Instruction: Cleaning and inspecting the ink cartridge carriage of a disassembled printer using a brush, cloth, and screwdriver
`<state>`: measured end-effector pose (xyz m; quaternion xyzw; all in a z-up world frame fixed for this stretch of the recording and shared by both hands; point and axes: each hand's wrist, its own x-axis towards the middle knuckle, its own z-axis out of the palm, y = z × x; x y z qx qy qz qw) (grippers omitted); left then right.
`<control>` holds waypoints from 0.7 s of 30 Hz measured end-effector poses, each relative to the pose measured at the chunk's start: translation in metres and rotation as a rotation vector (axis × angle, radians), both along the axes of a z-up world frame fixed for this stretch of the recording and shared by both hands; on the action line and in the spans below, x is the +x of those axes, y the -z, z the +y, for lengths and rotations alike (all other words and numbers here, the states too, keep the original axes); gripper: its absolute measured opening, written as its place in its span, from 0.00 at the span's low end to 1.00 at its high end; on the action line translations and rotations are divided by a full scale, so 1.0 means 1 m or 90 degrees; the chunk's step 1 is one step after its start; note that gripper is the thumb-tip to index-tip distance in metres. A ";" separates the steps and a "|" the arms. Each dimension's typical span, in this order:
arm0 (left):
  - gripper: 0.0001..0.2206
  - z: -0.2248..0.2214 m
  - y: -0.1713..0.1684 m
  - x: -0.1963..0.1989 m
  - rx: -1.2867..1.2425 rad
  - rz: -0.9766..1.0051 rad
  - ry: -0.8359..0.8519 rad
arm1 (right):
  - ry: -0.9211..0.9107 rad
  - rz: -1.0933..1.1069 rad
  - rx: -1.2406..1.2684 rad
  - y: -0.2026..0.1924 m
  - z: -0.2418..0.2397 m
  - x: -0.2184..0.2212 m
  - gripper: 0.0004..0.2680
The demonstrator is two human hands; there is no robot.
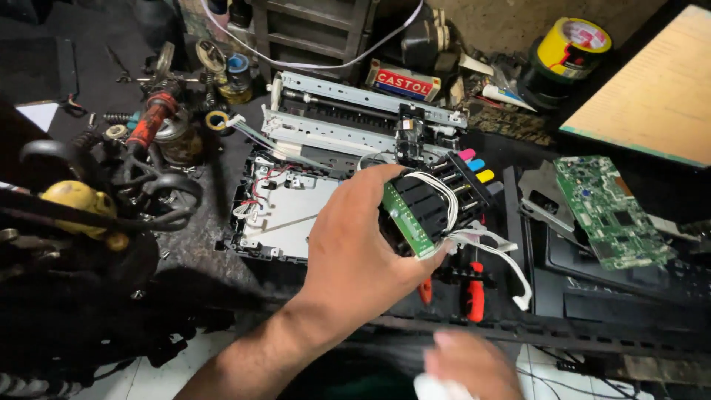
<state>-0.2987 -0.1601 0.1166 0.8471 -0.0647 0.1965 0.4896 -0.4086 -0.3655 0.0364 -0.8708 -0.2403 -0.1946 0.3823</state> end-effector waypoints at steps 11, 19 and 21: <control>0.45 0.001 -0.001 -0.020 -0.048 0.037 0.056 | 0.246 -0.159 0.391 0.025 0.054 0.083 0.24; 0.34 0.030 -0.018 -0.035 -0.089 -0.036 0.365 | 0.107 -0.244 0.593 0.028 0.027 0.101 0.31; 0.30 0.028 -0.016 -0.034 -0.088 -0.026 0.389 | 0.113 -0.265 0.587 0.014 0.027 0.094 0.26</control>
